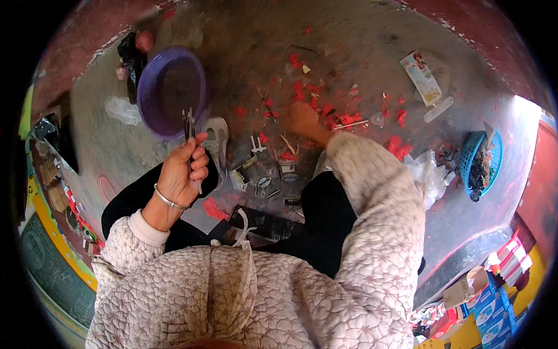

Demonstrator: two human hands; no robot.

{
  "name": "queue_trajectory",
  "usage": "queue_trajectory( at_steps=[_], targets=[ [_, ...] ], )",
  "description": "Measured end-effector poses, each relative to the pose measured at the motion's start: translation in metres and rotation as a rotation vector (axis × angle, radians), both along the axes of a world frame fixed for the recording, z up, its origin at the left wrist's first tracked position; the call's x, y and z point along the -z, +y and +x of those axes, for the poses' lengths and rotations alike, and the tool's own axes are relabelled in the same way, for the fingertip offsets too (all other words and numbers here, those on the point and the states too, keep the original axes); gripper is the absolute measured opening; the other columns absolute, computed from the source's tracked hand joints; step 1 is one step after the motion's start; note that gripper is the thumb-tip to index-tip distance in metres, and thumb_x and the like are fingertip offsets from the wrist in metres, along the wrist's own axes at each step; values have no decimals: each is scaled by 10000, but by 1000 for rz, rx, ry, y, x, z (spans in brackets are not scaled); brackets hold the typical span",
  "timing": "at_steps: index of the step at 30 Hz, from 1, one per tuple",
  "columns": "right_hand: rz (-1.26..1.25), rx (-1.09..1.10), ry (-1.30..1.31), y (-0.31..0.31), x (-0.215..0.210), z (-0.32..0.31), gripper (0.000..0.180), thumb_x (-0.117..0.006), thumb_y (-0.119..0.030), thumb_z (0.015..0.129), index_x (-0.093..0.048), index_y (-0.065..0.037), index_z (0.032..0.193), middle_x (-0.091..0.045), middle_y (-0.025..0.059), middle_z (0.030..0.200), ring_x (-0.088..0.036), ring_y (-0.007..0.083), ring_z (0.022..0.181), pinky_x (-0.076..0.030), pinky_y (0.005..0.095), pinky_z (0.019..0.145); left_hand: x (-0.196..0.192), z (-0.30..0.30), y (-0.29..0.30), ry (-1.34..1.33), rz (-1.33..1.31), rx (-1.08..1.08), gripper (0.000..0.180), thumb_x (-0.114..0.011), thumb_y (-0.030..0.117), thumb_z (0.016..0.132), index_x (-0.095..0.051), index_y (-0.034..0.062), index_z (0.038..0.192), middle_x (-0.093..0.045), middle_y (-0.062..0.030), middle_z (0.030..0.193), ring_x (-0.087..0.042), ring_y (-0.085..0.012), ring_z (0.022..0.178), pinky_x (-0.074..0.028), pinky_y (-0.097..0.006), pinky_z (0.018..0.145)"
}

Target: The person wipes small plastic components and a yellow tube with a cloth and then gathers several grey rods by hand.

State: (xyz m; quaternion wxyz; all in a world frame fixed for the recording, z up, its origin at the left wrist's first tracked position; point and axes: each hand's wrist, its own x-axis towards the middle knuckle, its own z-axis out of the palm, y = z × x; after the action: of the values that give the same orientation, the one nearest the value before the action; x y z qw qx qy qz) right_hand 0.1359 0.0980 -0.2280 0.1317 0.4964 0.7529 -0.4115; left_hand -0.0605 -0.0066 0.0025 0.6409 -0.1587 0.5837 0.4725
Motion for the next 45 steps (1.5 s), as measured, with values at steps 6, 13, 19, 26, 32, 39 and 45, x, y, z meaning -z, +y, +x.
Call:
queue_trajectory(
  at_steps=[6, 13, 19, 26, 32, 39, 45],
  targets=[
    [63, -6, -93, -14, 41, -46, 230, -561, -205, 727, -624, -28, 861, -618, 166, 881, -603, 344, 821, -493, 417, 697, -14, 3, 4, -38, 71, -8, 159, -429, 145, 904, -475, 18, 989, -401, -2, 684, -369, -88, 560, -305, -179, 432],
    [-3, -30, -97, -27, 21, -51, 241, -579, -210, 720, -614, -4, 841, -611, 188, 857, -610, 331, 805, -498, 403, 666, -11, -8, 3, -16, 107, -44, 139, -435, 135, 896, -476, 19, 961, -426, -20, 697, -391, -99, 578, -328, -187, 467],
    [-210, -189, 31, 26, 20, 24, 297, -586, -163, 678, -594, 26, 906, -608, 182, 807, -616, 250, 677, -474, 372, 548, -8, -9, -1, -17, 108, 20, 134, -427, 123, 897, -481, 20, 962, -428, -19, 696, -390, -92, 574, -324, -186, 455],
    [-201, -37, 243, 57, -49, 101, 229, -531, -128, 695, -584, 12, 869, -593, 96, 689, -521, 137, 509, -405, 290, 429, -1, -2, 0, 30, 93, 164, 129, -422, 132, 901, -486, 32, 952, -452, -17, 702, -403, -83, 563, -328, -181, 448],
    [-550, 127, 251, 72, -70, 111, 187, -558, -163, 757, -596, -21, 872, -587, 36, 654, -500, 103, 512, -368, 242, 430, 4, 12, 8, 141, 107, 306, 113, -418, 143, 907, -489, 58, 929, -516, -32, 767, -488, -101, 627, -394, -185, 520],
    [-807, -118, 761, 27, -157, 32, 139, -534, -161, 823, -581, -31, 836, -596, 21, 655, -486, 42, 518, -324, 200, 394, 16, 25, 6, 264, 66, 747, 126, -398, 152, 906, -481, 58, 915, -563, -99, 982, -551, -152, 837, -433, -260, 736],
    [-892, 188, 693, 21, -159, 2, 176, -518, -169, 838, -555, 3, 841, -607, 58, 641, -438, 79, 376, -337, 215, 367, -4, 33, 16, 73, -51, 689, 150, -403, 184, 913, -467, 59, 965, -445, 5, 649, -343, -48, 480, -260, -162, 419]
  ],
)
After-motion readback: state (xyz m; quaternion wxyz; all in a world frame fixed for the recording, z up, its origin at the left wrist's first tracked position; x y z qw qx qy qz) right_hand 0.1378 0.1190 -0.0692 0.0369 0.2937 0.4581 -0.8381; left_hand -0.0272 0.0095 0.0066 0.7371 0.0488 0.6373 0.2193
